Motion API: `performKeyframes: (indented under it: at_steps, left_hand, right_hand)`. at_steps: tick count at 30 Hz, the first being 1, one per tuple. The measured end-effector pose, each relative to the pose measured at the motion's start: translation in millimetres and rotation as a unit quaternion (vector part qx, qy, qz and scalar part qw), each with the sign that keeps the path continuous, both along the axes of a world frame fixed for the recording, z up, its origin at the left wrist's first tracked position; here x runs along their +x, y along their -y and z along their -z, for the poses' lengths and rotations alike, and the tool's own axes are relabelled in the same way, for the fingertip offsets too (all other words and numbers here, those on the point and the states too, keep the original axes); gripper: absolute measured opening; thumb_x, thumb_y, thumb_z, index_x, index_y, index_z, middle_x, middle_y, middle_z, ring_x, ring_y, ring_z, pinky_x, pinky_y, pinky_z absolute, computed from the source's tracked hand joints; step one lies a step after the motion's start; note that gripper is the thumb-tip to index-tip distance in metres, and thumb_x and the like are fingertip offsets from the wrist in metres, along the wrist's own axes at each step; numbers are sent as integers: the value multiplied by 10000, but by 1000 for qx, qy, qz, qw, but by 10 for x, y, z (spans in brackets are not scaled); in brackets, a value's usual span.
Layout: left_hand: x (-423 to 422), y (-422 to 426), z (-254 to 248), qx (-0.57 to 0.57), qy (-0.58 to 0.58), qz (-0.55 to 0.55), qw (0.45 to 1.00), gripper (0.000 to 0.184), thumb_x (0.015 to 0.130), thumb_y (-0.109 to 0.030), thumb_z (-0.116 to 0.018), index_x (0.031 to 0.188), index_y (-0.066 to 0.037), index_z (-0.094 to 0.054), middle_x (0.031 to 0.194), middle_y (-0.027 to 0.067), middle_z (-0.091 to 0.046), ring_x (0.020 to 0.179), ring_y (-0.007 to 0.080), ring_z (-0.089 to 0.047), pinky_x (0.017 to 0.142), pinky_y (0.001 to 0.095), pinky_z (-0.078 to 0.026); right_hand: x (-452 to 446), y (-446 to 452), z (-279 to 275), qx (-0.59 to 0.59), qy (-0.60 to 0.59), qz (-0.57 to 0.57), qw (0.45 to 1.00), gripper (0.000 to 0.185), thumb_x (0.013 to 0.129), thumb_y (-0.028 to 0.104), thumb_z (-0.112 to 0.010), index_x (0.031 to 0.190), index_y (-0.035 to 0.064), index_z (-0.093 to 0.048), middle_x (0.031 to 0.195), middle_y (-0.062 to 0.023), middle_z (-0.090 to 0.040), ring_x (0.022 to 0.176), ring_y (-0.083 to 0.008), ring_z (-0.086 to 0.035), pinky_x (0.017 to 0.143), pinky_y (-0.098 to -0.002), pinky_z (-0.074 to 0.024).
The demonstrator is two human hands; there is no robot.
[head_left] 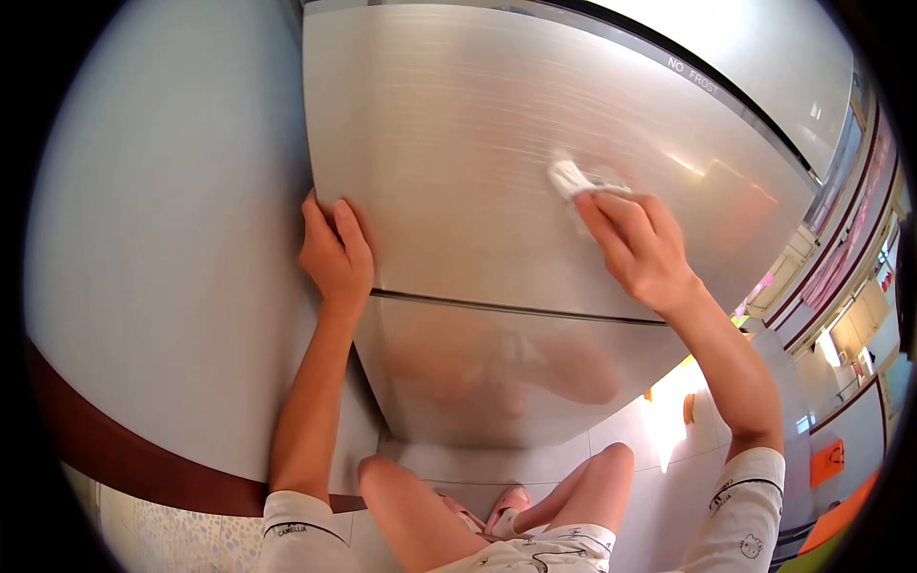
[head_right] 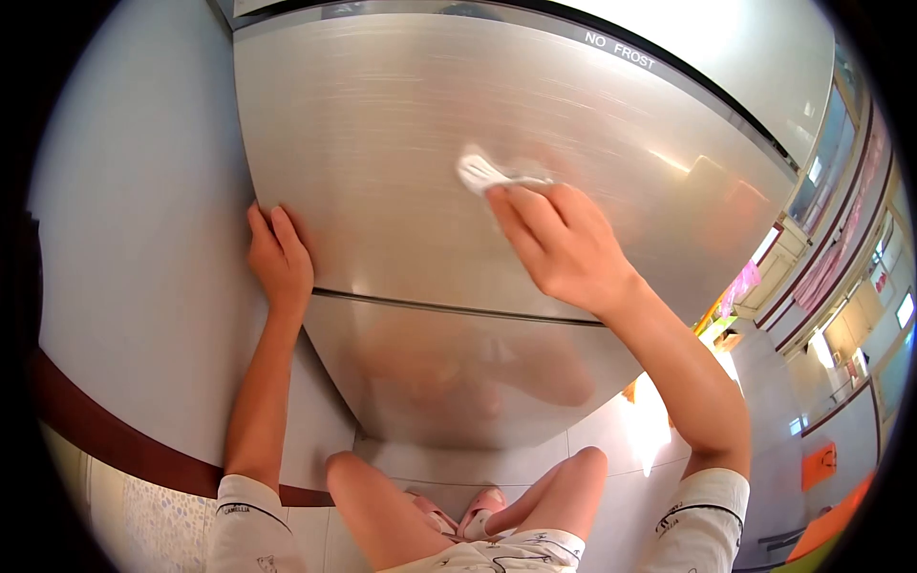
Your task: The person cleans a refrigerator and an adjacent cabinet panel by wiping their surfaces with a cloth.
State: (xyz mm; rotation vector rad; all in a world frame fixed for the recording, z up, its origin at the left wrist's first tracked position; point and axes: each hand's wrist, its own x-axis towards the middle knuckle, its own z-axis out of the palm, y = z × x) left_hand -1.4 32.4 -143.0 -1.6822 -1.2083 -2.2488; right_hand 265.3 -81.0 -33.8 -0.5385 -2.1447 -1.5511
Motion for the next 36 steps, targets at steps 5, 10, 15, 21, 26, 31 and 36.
performKeyframes:
  at_steps: [5, 10, 15, 21, 26, 31, 36]
  left_hand:
    - [-35, -56, 37, -14, -19, 10, 1000, 293, 966, -240, -387, 1089, 2, -497, 767, 96, -583, 663, 220, -549, 623, 309, -443]
    - [-42, -9, -10, -23, -4, 37, 999, 289, 963, -236, -392, 1092, -1, -499, 774, 96, -590, 669, 217, -554, 623, 311, -444]
    - [-25, -65, 11, 19, -5, -8, 1000, 318, 924, -232, -452, 1137, 0, -492, 723, 64, -582, 602, 200, -561, 567, 317, -463]
    - [-35, -58, 22, -5, 0, 31, 1000, 339, 924, -261, -446, 1143, -5, -491, 723, 62, -590, 606, 199, -574, 575, 316, -467]
    - [-35, -53, 30, -11, -9, 13, 1000, 330, 923, -251, -452, 1146, -11, -492, 708, 53, -590, 598, 193, -574, 566, 314, -459]
    - [20, -79, 30, 18, 2, -2, 1000, 323, 923, -238, -455, 1149, -9, -492, 709, 57, -588, 600, 189, -571, 568, 316, -459]
    - [-30, -47, 9, -8, 2, 46, 999, 325, 925, -233, -453, 1148, 0, -486, 715, 63, -580, 607, 184, -557, 584, 315, -460]
  right_hand:
    - [-635, -327, -92, -9, -22, -15, 1000, 271, 651, 12, -639, 916, -38, -614, 881, -60, -530, 694, -185, -473, 561, -288, -429]
    - [-101, -14, -204, -20, 24, 3, 1000, 276, 642, 15, -639, 914, -36, -629, 898, -47, -558, 699, -176, -491, 545, -267, -428]
    - [-160, -118, -72, 50, 9, -17, 999, 299, 624, 13, -644, 918, -42, -634, 920, -57, -569, 718, -189, -500, 538, -277, -430]
    - [-735, -389, -39, -1, -32, -30, 999, 256, 642, -4, -622, 898, -19, -626, 890, -51, -544, 723, -185, -488, 546, -288, -437]
    - [-134, -39, -224, -9, 19, -19, 1000, 237, 654, 6, -618, 890, -22, -614, 894, -45, -536, 740, -182, -492, 565, -285, -439]
    - [-551, -316, -78, -4, -12, -47, 999, 238, 653, 14, -617, 887, -28, -618, 911, -61, -538, 764, -198, -495, 609, -280, -444]
    - [-868, -467, -171, -67, 9, -55, 996, 293, 648, 26, -605, 938, -18, -605, 960, -81, -543, 817, -229, -507, 631, -298, -458]
